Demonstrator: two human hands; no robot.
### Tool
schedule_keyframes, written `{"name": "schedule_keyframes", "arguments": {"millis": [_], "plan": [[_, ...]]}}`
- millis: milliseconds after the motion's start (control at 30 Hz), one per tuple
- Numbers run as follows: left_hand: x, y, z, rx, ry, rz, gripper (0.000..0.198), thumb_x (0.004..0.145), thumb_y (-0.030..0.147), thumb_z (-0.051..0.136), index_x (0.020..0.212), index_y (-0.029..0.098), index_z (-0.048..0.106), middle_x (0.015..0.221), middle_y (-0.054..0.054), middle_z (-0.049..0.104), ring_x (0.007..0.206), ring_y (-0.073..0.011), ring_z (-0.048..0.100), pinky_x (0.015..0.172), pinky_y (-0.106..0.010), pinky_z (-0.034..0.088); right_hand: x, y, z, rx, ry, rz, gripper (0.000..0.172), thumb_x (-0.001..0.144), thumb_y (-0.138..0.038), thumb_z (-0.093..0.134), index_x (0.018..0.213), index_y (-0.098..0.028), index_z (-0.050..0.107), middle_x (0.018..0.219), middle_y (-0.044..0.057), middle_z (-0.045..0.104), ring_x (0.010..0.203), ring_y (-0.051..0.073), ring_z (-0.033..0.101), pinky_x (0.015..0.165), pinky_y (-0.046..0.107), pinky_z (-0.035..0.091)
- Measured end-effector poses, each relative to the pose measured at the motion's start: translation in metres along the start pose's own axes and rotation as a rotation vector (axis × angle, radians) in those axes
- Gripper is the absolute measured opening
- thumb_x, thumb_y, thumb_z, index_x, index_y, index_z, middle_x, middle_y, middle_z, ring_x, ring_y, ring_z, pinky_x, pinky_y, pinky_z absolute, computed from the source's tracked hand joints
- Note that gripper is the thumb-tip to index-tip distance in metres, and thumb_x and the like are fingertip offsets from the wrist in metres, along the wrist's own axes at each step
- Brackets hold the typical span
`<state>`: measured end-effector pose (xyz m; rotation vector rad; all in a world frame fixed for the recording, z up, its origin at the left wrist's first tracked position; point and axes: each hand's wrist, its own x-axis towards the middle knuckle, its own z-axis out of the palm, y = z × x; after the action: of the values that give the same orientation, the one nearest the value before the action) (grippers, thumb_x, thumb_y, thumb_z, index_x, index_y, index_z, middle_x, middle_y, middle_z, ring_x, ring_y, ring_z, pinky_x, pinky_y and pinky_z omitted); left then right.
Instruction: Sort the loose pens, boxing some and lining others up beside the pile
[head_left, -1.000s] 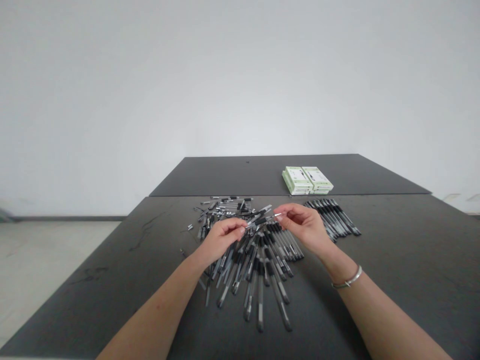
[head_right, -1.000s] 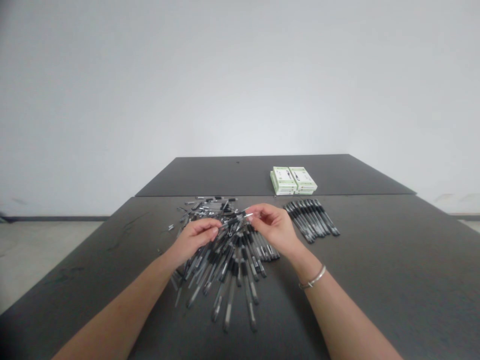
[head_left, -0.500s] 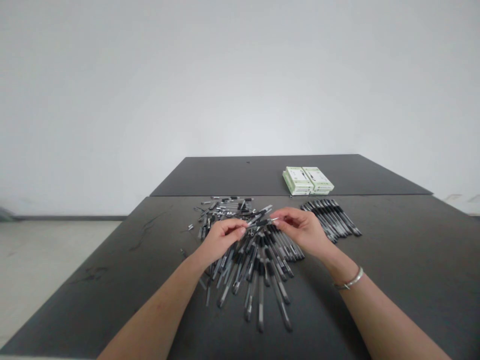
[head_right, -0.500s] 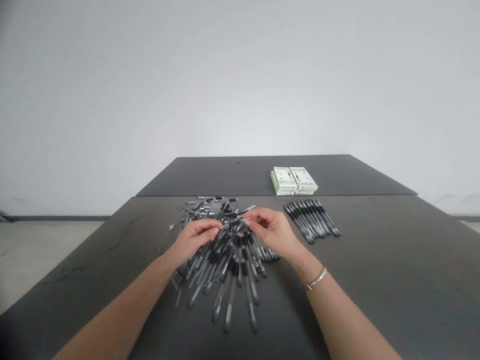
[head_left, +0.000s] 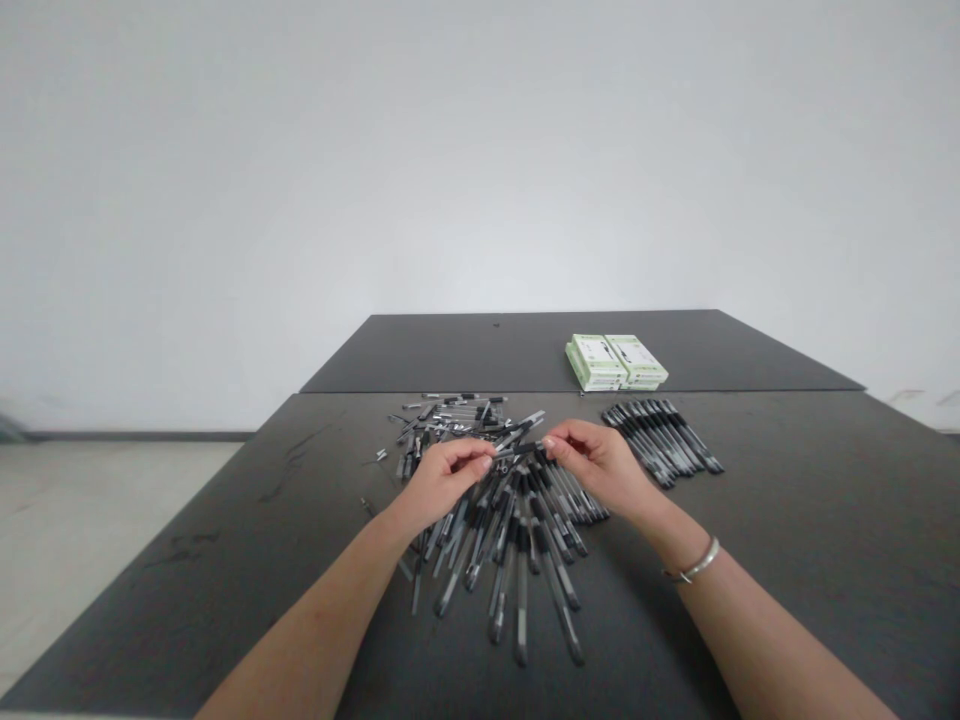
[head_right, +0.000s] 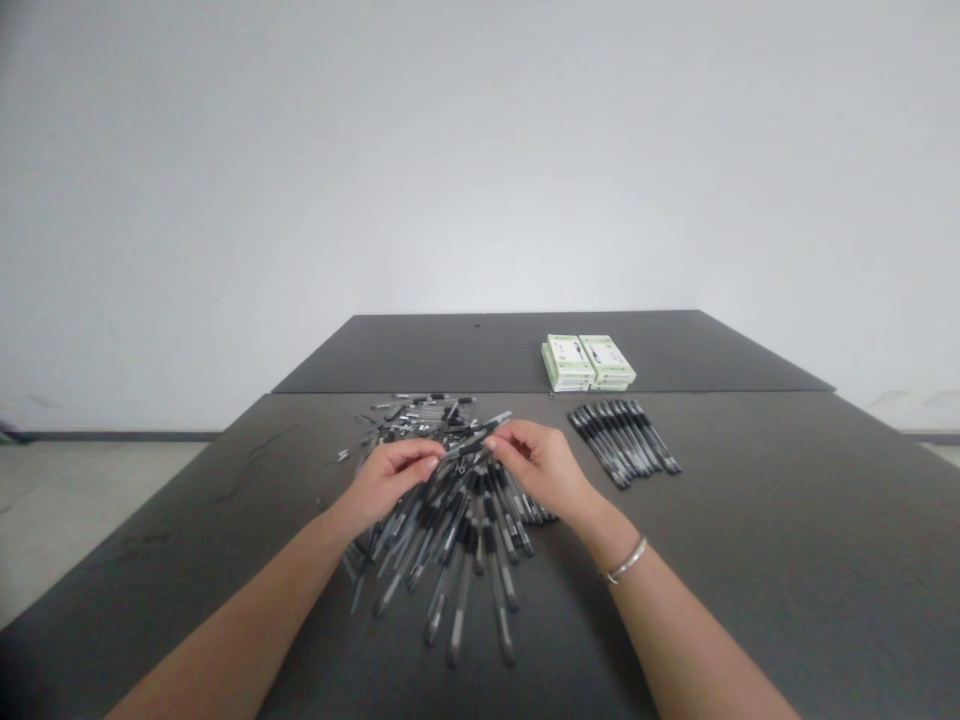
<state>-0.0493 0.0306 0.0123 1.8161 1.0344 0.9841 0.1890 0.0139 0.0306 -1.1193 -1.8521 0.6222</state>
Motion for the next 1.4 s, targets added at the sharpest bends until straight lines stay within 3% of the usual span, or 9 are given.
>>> {"name": "schedule_keyframes", "arguments": {"millis": [133, 233, 333, 533, 733, 833, 1000, 1167, 1400], "plan": [[0.0001, 0.0007, 0.0003, 0.000, -0.008, 0.005, 0.026, 0.080, 0.031, 0.059, 0.091, 0.012, 0.073, 0.082, -0.007, 0.072, 0.072, -0.0174, 0.061, 0.068, -0.028, 0.046, -0.0009, -0.0032, -0.0024, -0.058, -0.032, 0.002, 0.038, 0.095, -0.041, 0.048, 0.067, -0.017, 0.059, 0.060, -0.001, 0.054, 0.058, 0.012, 0.049, 0.056, 0.024, 0.038], [0.0006, -0.0004, 0.0004, 0.000, -0.007, 0.001, 0.027, 0.080, 0.031, 0.059, 0.092, 0.012, 0.073, 0.081, -0.007, 0.072, 0.070, -0.0171, 0.061, 0.067, -0.027, 0.047, -0.0018, -0.0017, -0.0035, 0.093, -0.058, 0.031, 0.029, 0.097, -0.039, 0.045, 0.089, -0.017, 0.063, 0.072, 0.002, 0.063, 0.065, 0.013, 0.057, 0.061, 0.025, 0.044], [0.0012, -0.0021, 0.0005, 0.003, 0.010, -0.007, 0.027, 0.080, 0.031, 0.058, 0.092, 0.012, 0.074, 0.082, -0.007, 0.072, 0.071, -0.0177, 0.062, 0.068, -0.028, 0.047, -0.0018, 0.0022, -0.0023, 0.227, -0.054, 0.034, 0.025, 0.091, -0.035, 0.056, 0.109, -0.018, 0.059, 0.084, 0.004, 0.068, 0.072, 0.015, 0.062, 0.065, 0.027, 0.049], [0.0016, -0.0035, 0.0007, 0.004, 0.000, -0.007, 0.026, 0.080, 0.031, 0.059, 0.092, 0.013, 0.073, 0.080, -0.006, 0.072, 0.072, -0.0182, 0.062, 0.068, -0.028, 0.047, 0.0001, 0.0055, 0.0018, 0.133, -0.002, 0.016, 0.018, 0.088, -0.035, 0.061, 0.089, -0.017, 0.065, 0.077, 0.003, 0.068, 0.069, 0.015, 0.061, 0.064, 0.026, 0.047], [0.0012, -0.0017, 0.0007, -0.002, -0.022, 0.010, 0.024, 0.080, 0.029, 0.060, 0.091, 0.013, 0.074, 0.086, -0.007, 0.074, 0.076, -0.0185, 0.065, 0.072, -0.028, 0.049, 0.0006, 0.0008, -0.0007, -0.118, -0.066, -0.007, 0.038, 0.096, -0.040, 0.047, 0.069, -0.018, 0.061, 0.060, 0.000, 0.059, 0.056, 0.012, 0.053, 0.057, 0.024, 0.039], [0.0012, -0.0022, 0.0006, -0.003, -0.017, 0.007, 0.024, 0.080, 0.029, 0.060, 0.092, 0.013, 0.074, 0.085, -0.007, 0.074, 0.077, -0.0186, 0.065, 0.072, -0.028, 0.049, -0.0007, -0.0001, -0.0031, -0.083, -0.101, 0.001, 0.039, 0.098, -0.040, 0.042, 0.073, -0.017, 0.062, 0.063, 0.000, 0.061, 0.059, 0.012, 0.056, 0.058, 0.024, 0.040], [0.0009, -0.0037, -0.0001, 0.000, -0.015, -0.007, 0.024, 0.081, 0.030, 0.061, 0.093, 0.014, 0.074, 0.082, -0.006, 0.073, 0.073, -0.0176, 0.064, 0.070, -0.028, 0.049, -0.0026, 0.0042, -0.0034, 0.043, -0.063, -0.016, 0.020, 0.090, -0.035, 0.058, 0.099, -0.017, 0.062, 0.080, 0.003, 0.068, 0.070, 0.015, 0.060, 0.063, 0.025, 0.045], [0.0008, -0.0025, -0.0003, 0.009, -0.011, 0.008, 0.022, 0.081, 0.029, 0.061, 0.092, 0.014, 0.074, 0.085, -0.006, 0.074, 0.075, -0.0184, 0.066, 0.071, -0.029, 0.050, -0.0019, 0.0022, -0.0034, -0.047, -0.067, -0.036, 0.020, 0.092, -0.035, 0.054, 0.089, -0.018, 0.064, 0.075, 0.002, 0.066, 0.069, 0.015, 0.058, 0.063, 0.025, 0.043], [0.0011, -0.0027, 0.0002, 0.038, -0.018, 0.027, 0.022, 0.081, 0.026, 0.060, 0.092, 0.014, 0.075, 0.088, -0.008, 0.076, 0.079, -0.0197, 0.067, 0.074, -0.030, 0.051, -0.0004, -0.0041, -0.0037, -0.162, -0.138, -0.021, 0.042, 0.099, -0.039, 0.040, 0.065, -0.018, 0.056, 0.058, -0.002, 0.055, 0.055, 0.011, 0.051, 0.056, 0.023, 0.036]]}}
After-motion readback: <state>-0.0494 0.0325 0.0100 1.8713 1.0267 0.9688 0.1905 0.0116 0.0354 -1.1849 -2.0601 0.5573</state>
